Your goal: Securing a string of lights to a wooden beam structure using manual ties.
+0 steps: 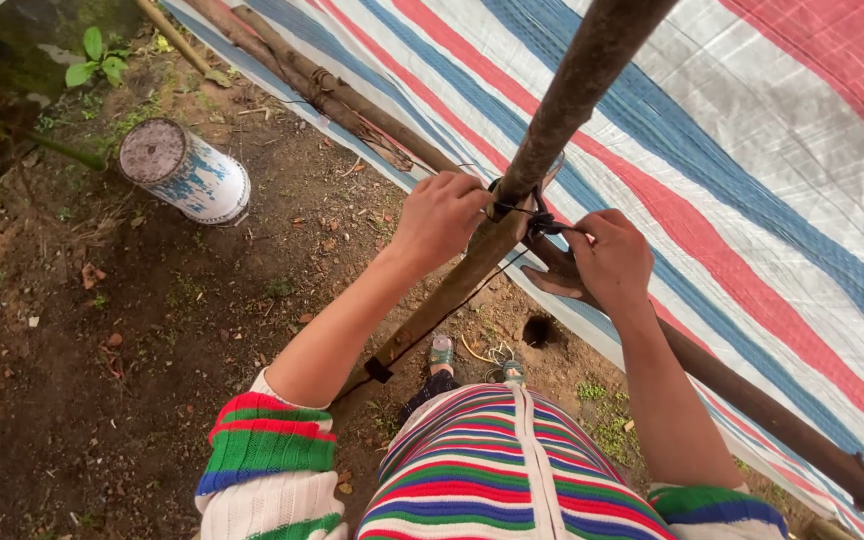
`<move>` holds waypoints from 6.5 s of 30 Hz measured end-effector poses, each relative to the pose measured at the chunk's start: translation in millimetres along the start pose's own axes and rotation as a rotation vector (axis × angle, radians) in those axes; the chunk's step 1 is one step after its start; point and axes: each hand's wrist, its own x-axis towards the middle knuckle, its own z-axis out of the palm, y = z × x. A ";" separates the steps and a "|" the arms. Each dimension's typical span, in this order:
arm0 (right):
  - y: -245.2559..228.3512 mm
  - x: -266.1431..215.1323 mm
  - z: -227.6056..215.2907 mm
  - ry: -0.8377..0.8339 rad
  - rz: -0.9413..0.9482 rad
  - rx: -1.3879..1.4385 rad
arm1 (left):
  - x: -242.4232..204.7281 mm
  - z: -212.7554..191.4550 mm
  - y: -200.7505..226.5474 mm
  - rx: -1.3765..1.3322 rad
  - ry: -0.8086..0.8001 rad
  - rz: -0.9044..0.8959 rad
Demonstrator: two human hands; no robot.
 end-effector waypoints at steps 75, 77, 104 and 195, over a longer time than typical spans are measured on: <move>-66.4 -174.1 12.2 -0.168 -0.418 0.698 | -326.8 -170.5 131.1 0.023 -0.201 -0.833; -81.9 -202.1 20.8 -0.180 -0.424 0.705 | -359.6 -183.6 133.2 0.059 -0.186 -0.812; -150.1 -558.9 96.3 -0.611 -0.348 0.406 | -733.3 -286.3 227.9 -0.016 -0.086 -1.143; -611.0 -781.0 301.0 -0.224 -1.287 0.030 | -1143.7 -462.8 79.2 0.012 -0.004 -1.167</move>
